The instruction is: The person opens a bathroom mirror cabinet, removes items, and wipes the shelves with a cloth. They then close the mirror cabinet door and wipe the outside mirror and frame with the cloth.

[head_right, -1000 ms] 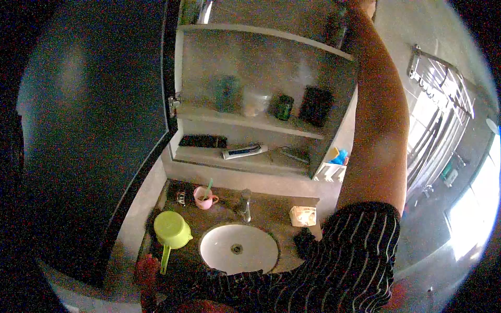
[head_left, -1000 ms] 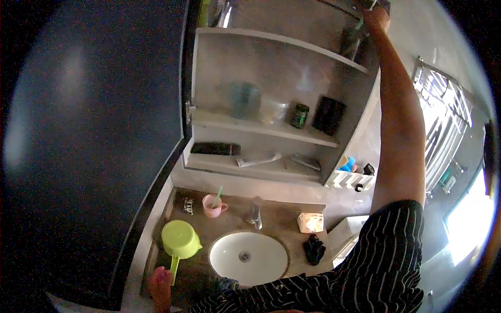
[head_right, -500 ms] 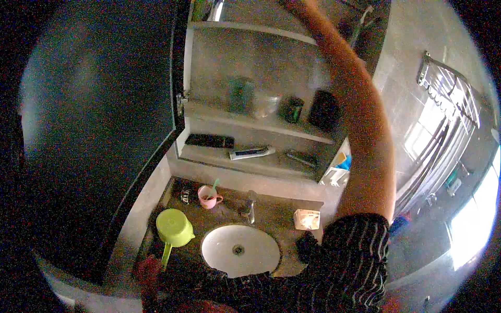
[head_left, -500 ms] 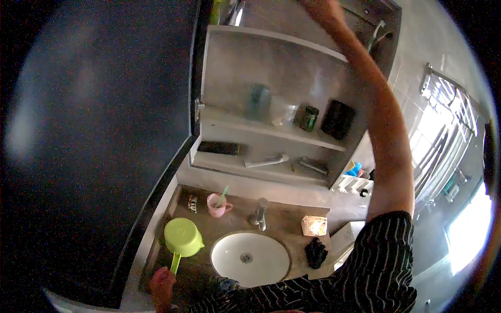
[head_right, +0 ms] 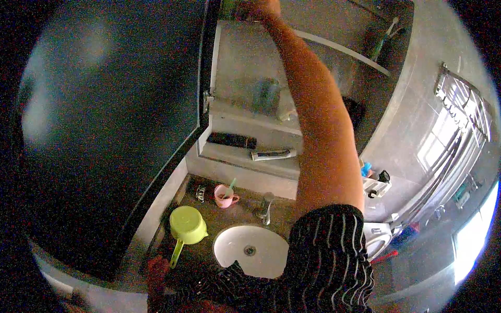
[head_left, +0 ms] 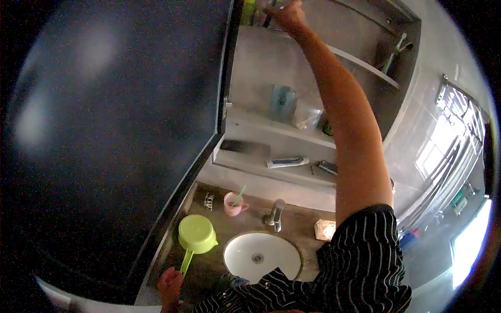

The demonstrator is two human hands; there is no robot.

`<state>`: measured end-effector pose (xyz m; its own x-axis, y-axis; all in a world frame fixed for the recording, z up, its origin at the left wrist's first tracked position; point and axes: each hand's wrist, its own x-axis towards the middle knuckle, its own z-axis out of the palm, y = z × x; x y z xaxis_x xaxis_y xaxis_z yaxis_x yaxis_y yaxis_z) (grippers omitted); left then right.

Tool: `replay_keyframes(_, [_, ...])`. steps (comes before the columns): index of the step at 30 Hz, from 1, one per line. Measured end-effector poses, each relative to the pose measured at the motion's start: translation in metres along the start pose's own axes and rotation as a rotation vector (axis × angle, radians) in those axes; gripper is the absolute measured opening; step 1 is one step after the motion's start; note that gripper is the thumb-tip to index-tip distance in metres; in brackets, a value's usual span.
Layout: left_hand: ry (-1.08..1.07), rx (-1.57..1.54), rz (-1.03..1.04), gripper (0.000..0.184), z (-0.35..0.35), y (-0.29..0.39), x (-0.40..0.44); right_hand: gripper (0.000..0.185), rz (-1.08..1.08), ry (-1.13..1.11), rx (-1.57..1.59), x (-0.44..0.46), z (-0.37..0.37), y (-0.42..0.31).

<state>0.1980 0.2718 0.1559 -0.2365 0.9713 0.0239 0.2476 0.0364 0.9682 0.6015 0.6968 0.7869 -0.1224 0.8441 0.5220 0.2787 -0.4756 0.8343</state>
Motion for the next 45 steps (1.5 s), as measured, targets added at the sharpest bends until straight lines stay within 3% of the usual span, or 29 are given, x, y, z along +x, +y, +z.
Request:
replay_keyframes(1, [-0.014, 0.011, 0.012, 0.041, -0.001, 0.001, 0.001, 0.07, 0.014, -0.076, -0.048, 0.003, 0.013, 0.006])
replay_keyframes(5, [-0.067, -0.12, -0.048, 0.046, 0.001, -0.014, 0.003, 0.048, 0.095, 0.315, 0.076, -0.111, 0.036, 0.057])
replay_keyframes(8, [-0.277, -0.572, -0.415, 0.053, 0.008, -0.09, 0.023, 0.066, 0.572, 0.285, 0.815, -0.157, 0.056, 0.079])
replay_keyframes(10, [-0.412, -0.613, -0.467, 0.052, 0.022, -0.062, 0.019, 0.081, 0.899, 0.256, 1.302, -0.178, 0.069, 0.097])
replay_keyframes(15, [-0.743, -0.6, -0.512, 0.049, 0.07, -0.018, 0.011, 0.087, 0.91, 0.283, 1.136, -0.179, 0.13, 0.113])
replay_keyframes(17, [-0.834, -0.599, -0.536, 0.048, 0.087, -0.013, 0.005, 0.083, 0.937, 0.281, 1.125, -0.18, 0.129, 0.113])
replay_keyframes(20, [-0.913, -0.594, -0.571, 0.047, 0.108, -0.011, -0.002, 0.079, 1.0, 0.461, 0.926, -0.21, 0.08, 0.086])
replay_keyframes(23, [-0.965, -0.58, -0.608, 0.045, 0.12, -0.008, -0.004, 0.059, 0.623, 0.914, 0.89, -0.232, 0.063, 0.053])
replay_keyframes(24, [-0.972, -0.579, -0.616, 0.044, 0.123, -0.008, -0.006, 0.048, 0.438, 1.017, 1.03, -0.254, 0.05, 0.03])
replay_keyframes(26, [-0.974, -0.58, -0.63, 0.043, 0.126, -0.009, -0.01, 0.049, 0.149, 0.957, 1.075, -0.311, 0.014, -0.027])
replay_keyframes(27, [-0.967, -0.589, -0.637, 0.043, 0.128, -0.009, -0.011, 0.059, -0.137, 0.662, 1.244, -0.349, 0.003, -0.052])
replay_keyframes(28, [-0.954, -0.6, -0.639, 0.042, 0.127, -0.008, -0.012, 0.055, -0.302, 0.481, 1.311, -0.388, -0.019, -0.068])
replay_keyframes(30, [-0.913, -0.64, -0.626, 0.041, 0.122, -0.003, -0.01, 0.054, -0.536, 0.302, 1.6, -0.45, -0.04, -0.116])
replay_keyframes(32, [-0.847, -0.718, -0.582, 0.04, 0.111, 0.016, 0.0, 0.073, -0.832, -0.155, 1.661, -0.489, -0.042, -0.139])
replay_keyframes(34, [-0.77, -0.822, -0.488, 0.039, 0.101, 0.049, 0.013, 0.087, -0.986, -0.496, 1.841, -0.513, -0.044, -0.159])
replay_keyframes(38, [-0.637, -1.142, -0.187, 0.037, 0.097, 0.159, 0.039, 0.108, -0.838, -0.888, 2.395, -0.523, -0.064, -0.163])
replay_keyframes(39, [-0.604, -1.226, -0.087, 0.037, 0.1, 0.194, 0.038, 0.109, -0.745, -0.87, 2.636, -0.527, -0.063, -0.175])
replay_keyframes(40, [-0.562, -0.689, 0.456, 0.041, 0.095, 0.25, 0.041, 0.102, -0.636, -0.879, 2.764, -0.522, -0.067, -0.18])
replay_keyframes(42, [-0.521, -0.656, 0.595, 0.06, 0.13, 0.254, 0.047, 0.091, -0.416, -0.86, 3.016, -0.512, -0.076, -0.192])
replay_keyframes(44, [-0.563, -0.662, 0.723, 0.076, 0.137, 0.271, 0.051, 0.076, -0.157, -0.844, 3.235, -0.487, -0.086, -0.157])
replay_keyframes(45, [-0.633, -0.685, 0.781, 0.082, 0.126, 0.286, 0.051, 0.073, -0.065, -0.726, 3.036, -0.472, -0.086, -0.133])
